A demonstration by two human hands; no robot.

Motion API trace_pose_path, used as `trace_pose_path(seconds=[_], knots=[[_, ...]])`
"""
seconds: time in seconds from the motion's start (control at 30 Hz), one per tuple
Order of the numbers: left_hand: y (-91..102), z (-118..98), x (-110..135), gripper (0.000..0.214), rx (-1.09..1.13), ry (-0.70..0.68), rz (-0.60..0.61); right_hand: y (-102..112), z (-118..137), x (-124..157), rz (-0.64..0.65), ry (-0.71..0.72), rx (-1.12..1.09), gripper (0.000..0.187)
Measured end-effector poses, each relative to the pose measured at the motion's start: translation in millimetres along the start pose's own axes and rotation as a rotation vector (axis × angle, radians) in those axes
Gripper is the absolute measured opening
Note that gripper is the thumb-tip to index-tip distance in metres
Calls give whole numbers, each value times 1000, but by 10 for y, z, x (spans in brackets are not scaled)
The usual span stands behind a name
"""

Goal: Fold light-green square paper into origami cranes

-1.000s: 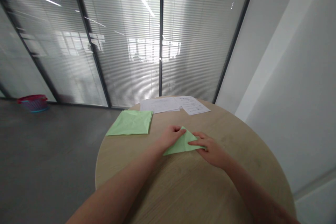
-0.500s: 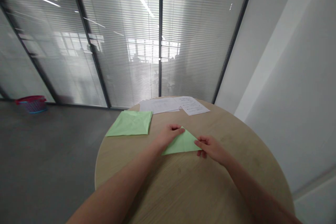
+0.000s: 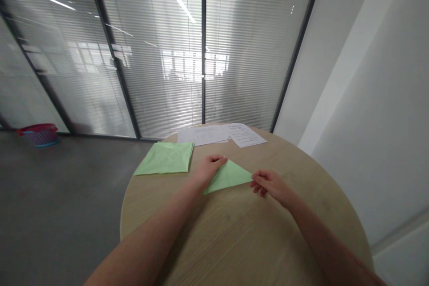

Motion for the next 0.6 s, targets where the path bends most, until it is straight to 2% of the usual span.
trace_pose_path(seconds=[0.37,0.6], knots=[[21,1,-44,37,25,-17,10,60,16,-23,-196,14,-35,43],[76,-122,-14,31,90,-145,-37,60,123,-5,-373,214,-92,47]])
Point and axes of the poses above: each hand's wrist, its own x-axis away from the middle knuckle, its own y-axis out of the back of the hand, z = x × y, the point moved 1 cm from there along -x, towards the middle knuckle, and after that the axes turned 14 degrees about y, right-handed, at the moved point
